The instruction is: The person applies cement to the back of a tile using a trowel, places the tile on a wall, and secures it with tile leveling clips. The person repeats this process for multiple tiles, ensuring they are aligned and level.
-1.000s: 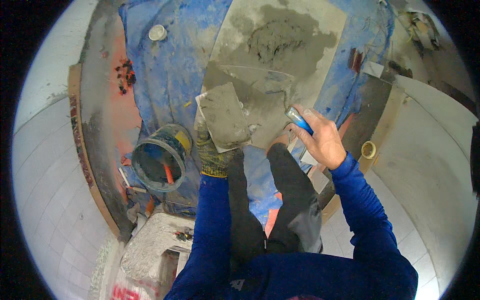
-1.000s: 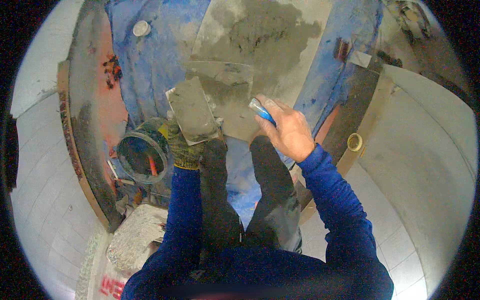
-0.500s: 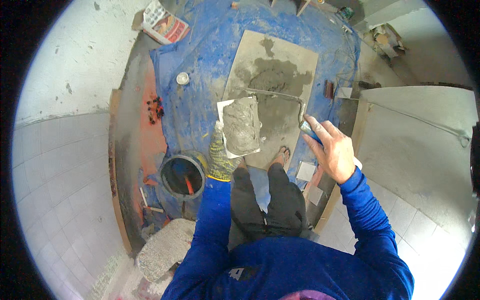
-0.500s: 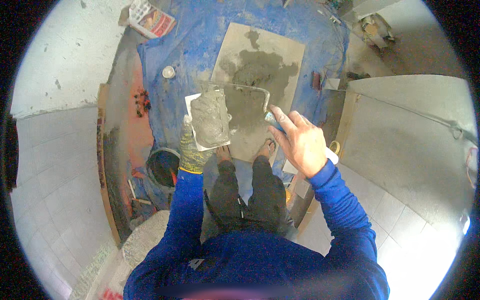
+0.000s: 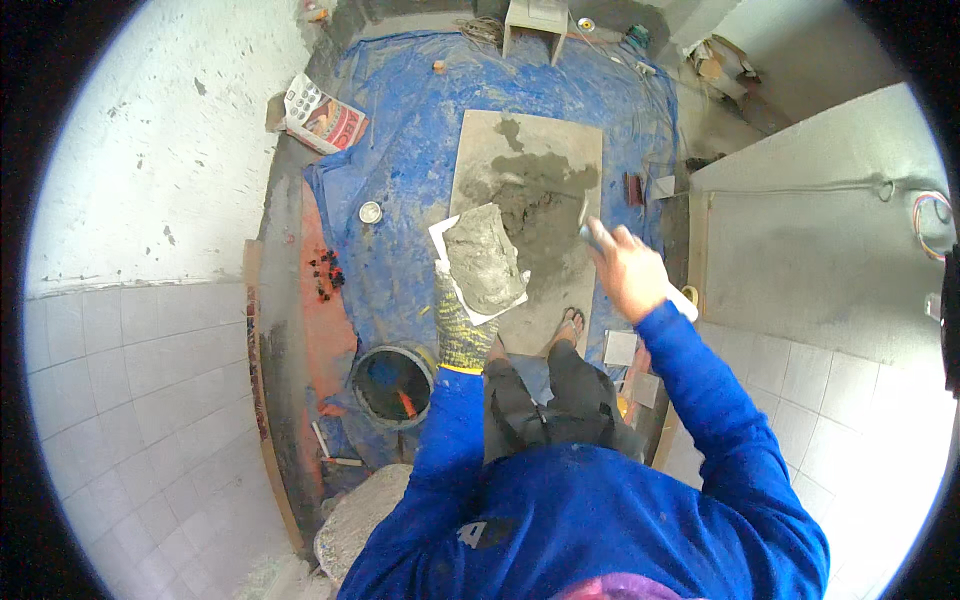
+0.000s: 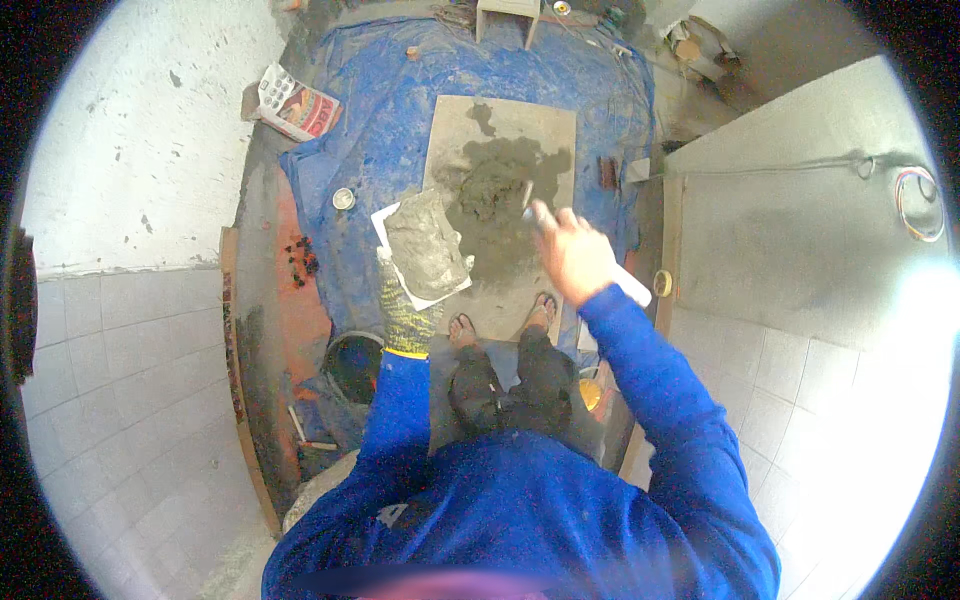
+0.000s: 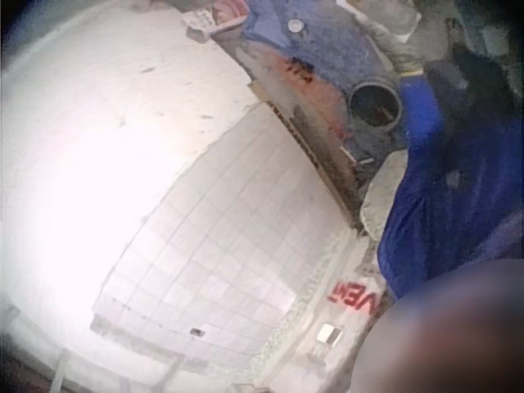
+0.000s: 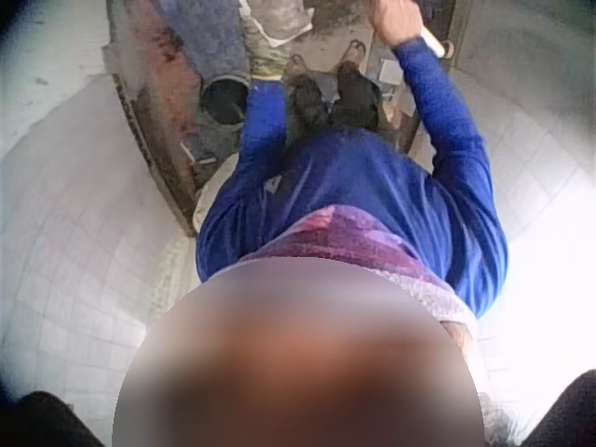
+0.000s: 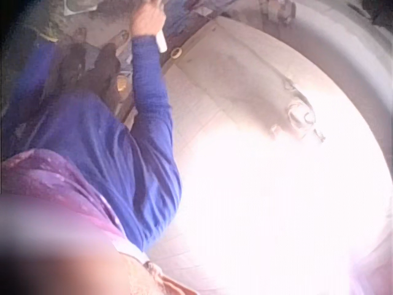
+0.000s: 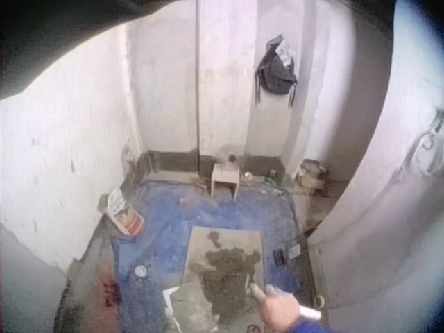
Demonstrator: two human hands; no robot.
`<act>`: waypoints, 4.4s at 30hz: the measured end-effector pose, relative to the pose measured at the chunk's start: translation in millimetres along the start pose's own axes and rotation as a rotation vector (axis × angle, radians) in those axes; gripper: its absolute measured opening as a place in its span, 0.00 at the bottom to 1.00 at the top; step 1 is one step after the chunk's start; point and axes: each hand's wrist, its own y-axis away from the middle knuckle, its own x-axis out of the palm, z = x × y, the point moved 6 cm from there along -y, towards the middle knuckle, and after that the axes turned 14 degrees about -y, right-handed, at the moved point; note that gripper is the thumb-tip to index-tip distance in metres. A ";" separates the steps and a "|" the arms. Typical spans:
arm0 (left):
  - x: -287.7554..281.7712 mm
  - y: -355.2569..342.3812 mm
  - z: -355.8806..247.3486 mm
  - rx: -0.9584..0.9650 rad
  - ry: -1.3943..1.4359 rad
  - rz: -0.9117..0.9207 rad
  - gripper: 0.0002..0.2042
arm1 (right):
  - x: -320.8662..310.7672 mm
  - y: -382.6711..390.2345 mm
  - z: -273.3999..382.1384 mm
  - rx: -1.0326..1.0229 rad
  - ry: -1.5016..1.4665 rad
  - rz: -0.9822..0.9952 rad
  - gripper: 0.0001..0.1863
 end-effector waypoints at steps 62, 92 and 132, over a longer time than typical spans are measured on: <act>51.5 31.3 -65.6 1.202 -2.013 -0.512 0.48 | -6.5 107.8 102.5 0.543 -1.648 0.189 0.24; -20.4 11.7 -33.7 0.022 0.049 -0.117 0.39 | 56.7 8.1 -4.5 0.659 -1.780 0.038 0.25; 76.5 485.7 220.0 1.504 0.250 -0.859 0.38 | 454.6 -35.5 -277.7 0.008 -0.289 1.582 0.18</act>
